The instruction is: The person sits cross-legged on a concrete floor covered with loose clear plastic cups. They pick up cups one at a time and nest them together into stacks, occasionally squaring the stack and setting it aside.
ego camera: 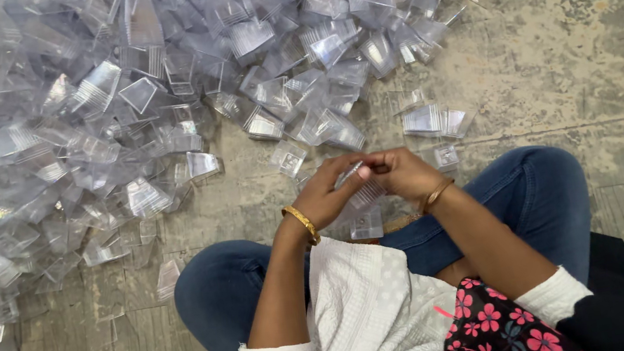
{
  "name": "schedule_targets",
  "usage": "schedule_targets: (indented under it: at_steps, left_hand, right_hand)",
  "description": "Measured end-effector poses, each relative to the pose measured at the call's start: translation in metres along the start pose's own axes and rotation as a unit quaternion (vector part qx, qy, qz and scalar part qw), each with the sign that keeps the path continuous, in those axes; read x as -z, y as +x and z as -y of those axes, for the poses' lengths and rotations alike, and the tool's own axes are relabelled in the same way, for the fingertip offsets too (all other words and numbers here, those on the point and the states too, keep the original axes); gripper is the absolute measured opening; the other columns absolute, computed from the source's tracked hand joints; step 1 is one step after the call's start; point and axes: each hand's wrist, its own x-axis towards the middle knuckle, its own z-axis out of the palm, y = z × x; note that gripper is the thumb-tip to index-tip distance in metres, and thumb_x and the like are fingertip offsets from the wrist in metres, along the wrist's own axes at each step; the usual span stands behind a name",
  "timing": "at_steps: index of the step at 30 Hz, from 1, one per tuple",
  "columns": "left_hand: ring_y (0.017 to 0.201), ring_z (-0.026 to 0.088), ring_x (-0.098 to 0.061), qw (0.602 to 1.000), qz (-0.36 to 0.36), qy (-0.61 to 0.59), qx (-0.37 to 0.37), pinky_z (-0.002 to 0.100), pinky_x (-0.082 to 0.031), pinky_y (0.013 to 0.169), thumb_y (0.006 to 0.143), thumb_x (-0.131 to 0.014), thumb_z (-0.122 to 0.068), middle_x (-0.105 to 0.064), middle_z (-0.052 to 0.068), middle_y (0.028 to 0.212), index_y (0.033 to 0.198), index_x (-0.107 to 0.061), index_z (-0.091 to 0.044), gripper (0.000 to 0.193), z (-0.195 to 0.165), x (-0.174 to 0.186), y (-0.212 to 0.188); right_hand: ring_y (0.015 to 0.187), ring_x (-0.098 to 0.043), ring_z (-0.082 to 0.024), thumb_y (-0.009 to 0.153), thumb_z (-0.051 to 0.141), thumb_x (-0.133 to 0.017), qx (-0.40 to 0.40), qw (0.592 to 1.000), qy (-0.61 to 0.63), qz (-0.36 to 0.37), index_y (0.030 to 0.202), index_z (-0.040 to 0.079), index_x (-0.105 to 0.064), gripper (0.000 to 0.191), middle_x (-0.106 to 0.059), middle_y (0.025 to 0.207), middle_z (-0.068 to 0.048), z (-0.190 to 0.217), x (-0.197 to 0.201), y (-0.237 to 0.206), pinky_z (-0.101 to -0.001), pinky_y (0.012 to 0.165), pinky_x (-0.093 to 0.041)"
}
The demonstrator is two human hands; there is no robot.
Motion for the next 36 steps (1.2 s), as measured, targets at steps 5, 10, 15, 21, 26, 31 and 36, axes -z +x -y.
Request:
schedule_targets:
  at_steps: [5, 10, 15, 21, 26, 31, 36]
  left_hand:
    - [0.124, 0.021, -0.056, 0.986, -0.132, -0.1, 0.024, 0.037, -0.044, 0.105, 0.101, -0.057, -0.046, -0.062, 0.01, 0.13, 0.122, -0.061, -0.01, 0.042, 0.013, 0.013, 0.004]
    - [0.105, 0.014, -0.055, 0.948, -0.238, -0.213, 0.008, 0.032, -0.043, 0.098, 0.106, -0.055, -0.045, -0.069, 0.005, 0.113, 0.109, -0.06, -0.008, 0.037, 0.028, 0.029, 0.005]
    - [0.087, 0.014, -0.061, 0.933, -0.273, -0.231, 0.042, 0.034, -0.05, 0.082, 0.104, -0.057, -0.044, -0.072, 0.006, 0.098, 0.101, -0.06, -0.007, 0.037, 0.035, 0.03, 0.009]
    - [0.093, 0.036, -0.069, 0.941, -0.276, 0.106, 0.166, 0.044, -0.053, 0.082, 0.09, -0.065, -0.056, -0.073, 0.019, 0.101, 0.115, -0.063, -0.013, 0.05, 0.036, 0.026, 0.009]
    - [0.107, 0.041, -0.067, 0.959, -0.167, 0.156, 0.167, 0.046, -0.052, 0.09, 0.088, -0.061, -0.061, -0.067, 0.024, 0.12, 0.139, -0.055, -0.021, 0.065, 0.035, 0.019, 0.014]
    - [0.117, 0.033, -0.065, 0.986, -0.079, 0.02, 0.143, 0.041, -0.051, 0.096, 0.095, -0.056, -0.058, -0.068, 0.016, 0.128, 0.138, -0.057, -0.023, 0.056, 0.038, 0.006, 0.017]
    - [0.102, 0.028, -0.069, 0.963, -0.239, -0.035, 0.123, 0.038, -0.051, 0.091, 0.099, -0.052, -0.05, -0.072, 0.012, 0.108, 0.124, -0.061, -0.016, 0.044, 0.047, 0.024, 0.018]
  right_hand:
    - [0.096, -0.072, -0.015, 0.091, 0.006, -0.074, 0.155, 0.936, -0.147, -0.28, 0.118, 0.007, -0.075, 0.027, -0.077, 0.11, -0.005, -0.006, 0.06, 0.0, -0.0299, 0.089, -0.059]
    - [0.111, -0.064, -0.04, 0.081, 0.009, -0.075, 0.219, 0.735, -0.514, -0.385, 0.119, 0.004, -0.074, 0.039, -0.07, 0.113, -0.02, 0.007, 0.145, -0.007, -0.0449, 0.098, -0.05]
    - [0.099, -0.07, -0.036, 0.09, 0.01, -0.075, 0.177, 0.687, -0.537, -0.457, 0.105, 0.007, -0.076, 0.015, -0.077, 0.098, -0.011, 0.006, 0.134, -0.006, -0.0446, 0.092, -0.053]
    - [0.073, -0.072, -0.032, 0.082, 0.016, -0.082, 0.066, 0.832, -0.386, -0.392, 0.118, 0.0, -0.067, 0.042, -0.075, 0.086, -0.019, 0.015, 0.07, 0.024, -0.041, 0.068, -0.057]
    - [0.054, -0.062, -0.01, 0.095, 0.009, -0.062, 0.054, 0.94, -0.046, -0.333, 0.124, 0.011, -0.068, 0.03, -0.073, 0.105, -0.002, 0.033, 0.024, 0.009, -0.022, 0.046, -0.052]
    - [0.055, -0.058, -0.009, 0.099, 0.014, -0.06, 0.032, 0.999, 0.036, -0.008, 0.129, 0.013, -0.068, 0.031, -0.074, 0.094, -0.007, 0.016, -0.022, -0.002, -0.0217, 0.048, -0.048]
    - [0.092, -0.073, -0.016, 0.096, 0.018, -0.073, 0.245, 0.879, -0.322, -0.252, 0.123, 0.016, -0.07, 0.028, -0.074, 0.111, -0.007, 0.021, -0.026, 0.039, -0.0316, 0.082, -0.061]
